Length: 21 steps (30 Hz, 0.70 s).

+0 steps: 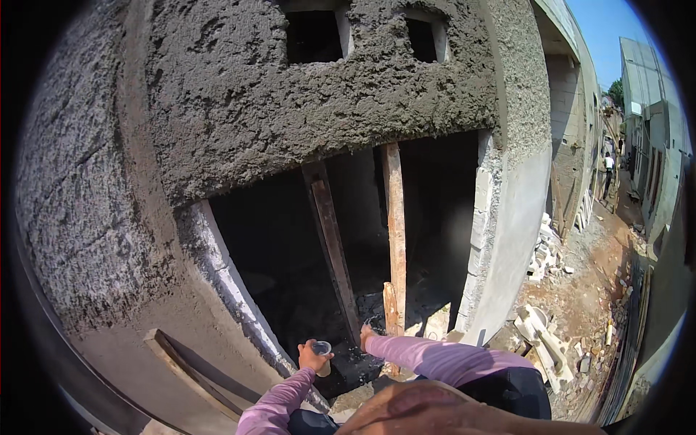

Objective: The person uses a wooden board to level and smooth wet plaster on a wall. They also use a trowel and a plastic cup to apply more material to the surface.

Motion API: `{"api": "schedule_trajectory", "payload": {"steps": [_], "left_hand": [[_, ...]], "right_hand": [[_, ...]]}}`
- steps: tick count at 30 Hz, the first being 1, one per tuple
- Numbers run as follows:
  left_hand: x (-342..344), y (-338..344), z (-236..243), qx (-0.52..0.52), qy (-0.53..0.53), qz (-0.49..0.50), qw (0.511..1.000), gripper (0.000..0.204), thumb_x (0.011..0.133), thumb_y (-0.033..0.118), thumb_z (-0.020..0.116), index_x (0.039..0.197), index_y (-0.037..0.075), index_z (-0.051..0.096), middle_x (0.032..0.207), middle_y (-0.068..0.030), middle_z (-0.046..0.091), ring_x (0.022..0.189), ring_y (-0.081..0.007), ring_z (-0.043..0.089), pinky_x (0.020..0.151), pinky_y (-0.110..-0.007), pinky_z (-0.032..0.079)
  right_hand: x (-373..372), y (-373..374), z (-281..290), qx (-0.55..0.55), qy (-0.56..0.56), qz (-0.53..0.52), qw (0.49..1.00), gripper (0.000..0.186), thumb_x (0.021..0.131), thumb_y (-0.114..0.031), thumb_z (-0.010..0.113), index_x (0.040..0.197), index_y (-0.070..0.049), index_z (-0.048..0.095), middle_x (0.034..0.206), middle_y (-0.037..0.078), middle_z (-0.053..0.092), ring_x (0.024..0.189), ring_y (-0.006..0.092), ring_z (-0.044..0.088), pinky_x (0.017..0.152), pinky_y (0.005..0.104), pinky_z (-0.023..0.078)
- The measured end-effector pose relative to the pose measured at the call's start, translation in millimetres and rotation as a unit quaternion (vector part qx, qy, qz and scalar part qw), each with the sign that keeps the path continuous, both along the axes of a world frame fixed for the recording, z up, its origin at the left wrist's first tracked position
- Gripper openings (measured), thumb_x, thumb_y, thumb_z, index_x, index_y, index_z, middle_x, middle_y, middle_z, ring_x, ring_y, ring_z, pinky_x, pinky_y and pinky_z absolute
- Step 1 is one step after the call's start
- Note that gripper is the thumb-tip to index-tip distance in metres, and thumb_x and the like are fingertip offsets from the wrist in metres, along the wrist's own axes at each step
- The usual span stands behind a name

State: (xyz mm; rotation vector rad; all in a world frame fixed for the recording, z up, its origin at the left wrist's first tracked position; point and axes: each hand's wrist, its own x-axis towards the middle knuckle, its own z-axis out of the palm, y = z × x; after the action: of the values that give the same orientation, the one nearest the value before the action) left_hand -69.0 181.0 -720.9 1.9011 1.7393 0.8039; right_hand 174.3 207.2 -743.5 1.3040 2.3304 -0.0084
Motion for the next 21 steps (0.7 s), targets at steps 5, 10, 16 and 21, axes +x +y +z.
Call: {"api": "schedule_trajectory", "payload": {"steps": [5, 10, 16, 21], "left_hand": [[27, 17, 6, 0.050, 0.021, -0.051, 0.997, 0.086, 0.056, 0.036, 0.095, 0.130, 0.015, 0.058, 0.122, -0.0127, 0.050, 0.112, -0.0317, 0.060, 0.097, -0.043, 0.052], [35, 21, 17, 0.002, 0.153, -0.242, 0.958, 0.084, 0.062, 0.041, 0.090, 0.134, 0.012, 0.058, 0.125, -0.0163, 0.058, 0.119, -0.0315, 0.057, 0.102, -0.041, 0.049], [47, -23, 61, -0.057, 0.223, -0.330, 0.915, 0.074, 0.067, 0.032, 0.086, 0.135, 0.019, 0.059, 0.127, -0.0188, 0.056, 0.120, -0.0350, 0.058, 0.103, -0.042, 0.049], [73, -40, 102, -0.089, 0.376, -0.405, 0.829, 0.070, 0.069, 0.021, 0.083, 0.134, 0.022, 0.059, 0.134, -0.0208, 0.049, 0.114, -0.0385, 0.063, 0.096, -0.045, 0.052]], "right_hand": [[-1, 43, 21, -0.038, 0.364, -0.142, 0.920, 0.036, 0.093, -0.034, 0.065, 0.100, 0.000, 0.073, 0.089, 0.019, 0.073, 0.084, 0.0361, 0.072, 0.075, 0.0422, 0.057], [1, 43, 9, -0.222, 0.505, -0.338, 0.763, 0.039, 0.093, -0.037, 0.060, 0.074, -0.005, 0.068, 0.060, 0.005, 0.061, 0.047, 0.0183, 0.056, 0.043, 0.0361, 0.043], [-14, 3, -16, -0.309, 0.516, -0.491, 0.630, 0.029, 0.091, -0.031, 0.051, 0.068, -0.014, 0.057, 0.055, -0.002, 0.048, 0.037, 0.0097, 0.038, 0.035, 0.0253, 0.026], [-14, -9, -33, -0.383, 0.591, -0.493, 0.510, 0.034, 0.096, -0.040, 0.047, 0.071, -0.018, 0.051, 0.058, -0.004, 0.046, 0.044, 0.0094, 0.041, 0.036, 0.0244, 0.029]]}}
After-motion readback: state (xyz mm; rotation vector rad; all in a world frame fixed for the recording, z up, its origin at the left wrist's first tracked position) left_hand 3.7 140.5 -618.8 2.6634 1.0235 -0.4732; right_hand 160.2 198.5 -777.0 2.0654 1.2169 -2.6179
